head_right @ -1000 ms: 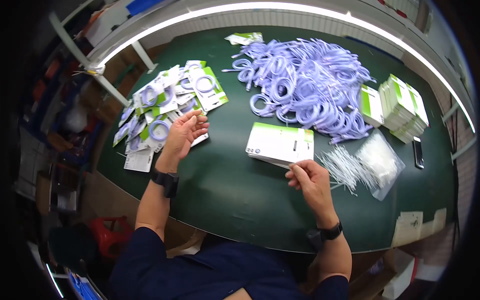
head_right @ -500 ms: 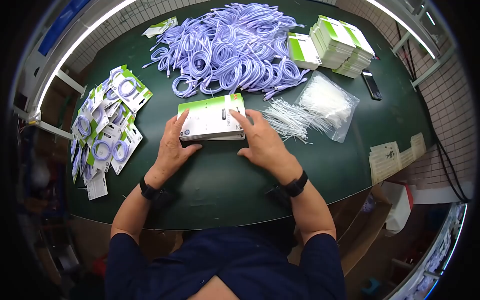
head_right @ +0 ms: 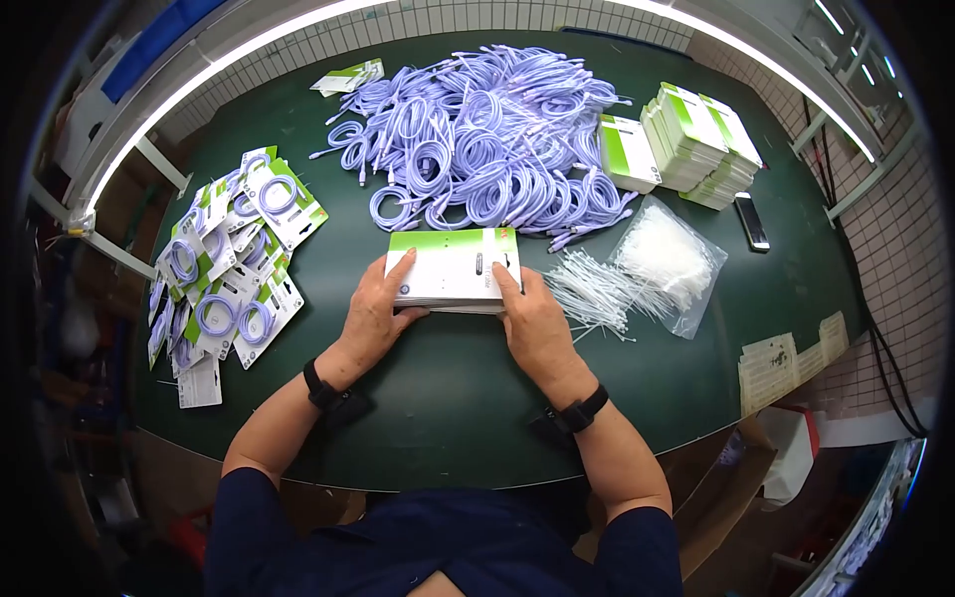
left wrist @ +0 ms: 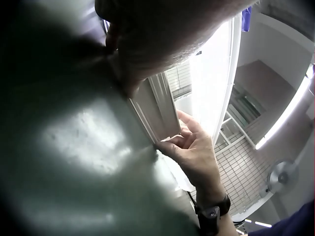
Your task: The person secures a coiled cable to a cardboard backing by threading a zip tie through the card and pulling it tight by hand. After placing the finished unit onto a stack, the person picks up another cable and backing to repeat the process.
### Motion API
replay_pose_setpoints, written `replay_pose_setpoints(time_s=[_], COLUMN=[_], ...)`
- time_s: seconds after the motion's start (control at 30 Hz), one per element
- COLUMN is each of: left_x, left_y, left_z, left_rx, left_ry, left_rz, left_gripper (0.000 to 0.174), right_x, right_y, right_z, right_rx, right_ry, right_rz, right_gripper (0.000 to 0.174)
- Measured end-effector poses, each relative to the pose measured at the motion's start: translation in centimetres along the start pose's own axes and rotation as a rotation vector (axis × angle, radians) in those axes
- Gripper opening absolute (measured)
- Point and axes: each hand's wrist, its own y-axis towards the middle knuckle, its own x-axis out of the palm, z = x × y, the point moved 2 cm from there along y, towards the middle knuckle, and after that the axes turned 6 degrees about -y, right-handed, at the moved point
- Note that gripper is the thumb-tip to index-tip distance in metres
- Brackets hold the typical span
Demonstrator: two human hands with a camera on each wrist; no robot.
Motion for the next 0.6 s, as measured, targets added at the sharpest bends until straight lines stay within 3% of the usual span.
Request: replay_pose_setpoints(time_s=[0.3,0.43,0.53,0.6], left_x=[0.1,-2.1,-5.1,-5.8], left_y=[2.0,2.6,3.6,5.2], left_z=[-0.6,0.1,-0.9,-3.3], left_rx=[0.044,-0.038,-0.382,-0.297], left_ry=[-0.043,-0.227,-0.548,-0.392], left_rz=[-0.029,-0.019,-0.147,-0.062], left_gripper=[0.094,0.085,0.075,0.067], right_x=[-0.1,-0.3,-1.1,-2.8], right_y=[0.1,0.2,0.2,0.1], right_z=[0.5,0.6,0.8,0.4], right_rx=[0.053,0.063,0.057,0.114], right_ry=[-0.032,-0.007,-0.01,0.058], right_rz=[0.034,0.043,0.019,0.0], right_gripper=[0.075,0.074,0.076,0.073])
